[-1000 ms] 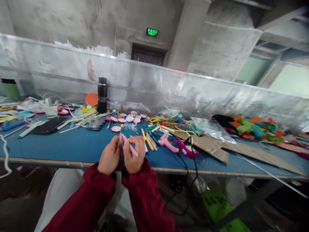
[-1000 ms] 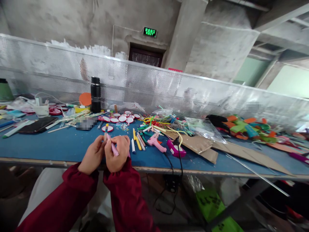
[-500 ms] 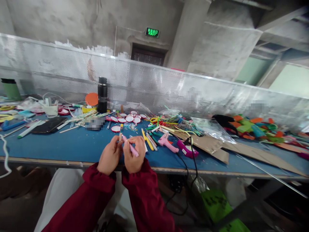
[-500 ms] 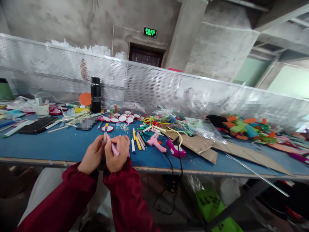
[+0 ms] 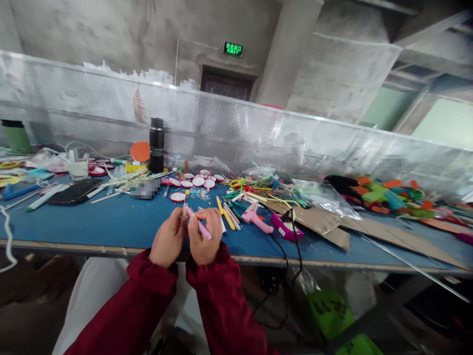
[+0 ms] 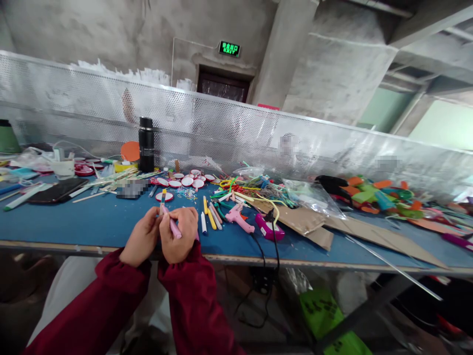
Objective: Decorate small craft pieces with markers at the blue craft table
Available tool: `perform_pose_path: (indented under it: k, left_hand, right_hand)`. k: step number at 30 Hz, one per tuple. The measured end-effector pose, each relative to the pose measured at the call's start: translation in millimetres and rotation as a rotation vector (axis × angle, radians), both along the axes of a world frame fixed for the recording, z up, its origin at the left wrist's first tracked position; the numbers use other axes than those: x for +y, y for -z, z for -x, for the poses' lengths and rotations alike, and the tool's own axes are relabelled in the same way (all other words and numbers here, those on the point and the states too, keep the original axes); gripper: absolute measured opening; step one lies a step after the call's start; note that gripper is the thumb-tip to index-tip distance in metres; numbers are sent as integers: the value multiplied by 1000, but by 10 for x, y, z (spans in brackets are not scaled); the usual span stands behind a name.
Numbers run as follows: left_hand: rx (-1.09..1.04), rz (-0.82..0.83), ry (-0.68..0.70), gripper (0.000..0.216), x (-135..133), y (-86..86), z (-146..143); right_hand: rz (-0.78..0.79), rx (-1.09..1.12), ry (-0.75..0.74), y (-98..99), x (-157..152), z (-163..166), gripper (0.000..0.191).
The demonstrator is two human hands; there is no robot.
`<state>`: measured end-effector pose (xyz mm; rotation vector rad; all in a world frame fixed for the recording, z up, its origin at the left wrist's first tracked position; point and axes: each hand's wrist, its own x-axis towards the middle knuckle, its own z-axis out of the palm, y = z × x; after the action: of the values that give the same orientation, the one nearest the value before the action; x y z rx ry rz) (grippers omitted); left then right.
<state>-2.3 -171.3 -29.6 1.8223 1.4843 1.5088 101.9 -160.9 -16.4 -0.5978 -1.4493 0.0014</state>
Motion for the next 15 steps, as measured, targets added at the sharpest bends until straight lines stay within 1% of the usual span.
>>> perform_pose_path:
  k: [7,12,15]
  left_hand:
    - [4,-10,-4,24,8,2,3]
    - [29,-17,-6,23,-1,2,2]
    - [42,-31,-14,21,-5,5,-2]
  right_hand:
    - [5,-26,12,-3,-10,0,12]
    - [-4,13,23,8,8,2,11]
    - [2,-16,10,1,4,4,12]
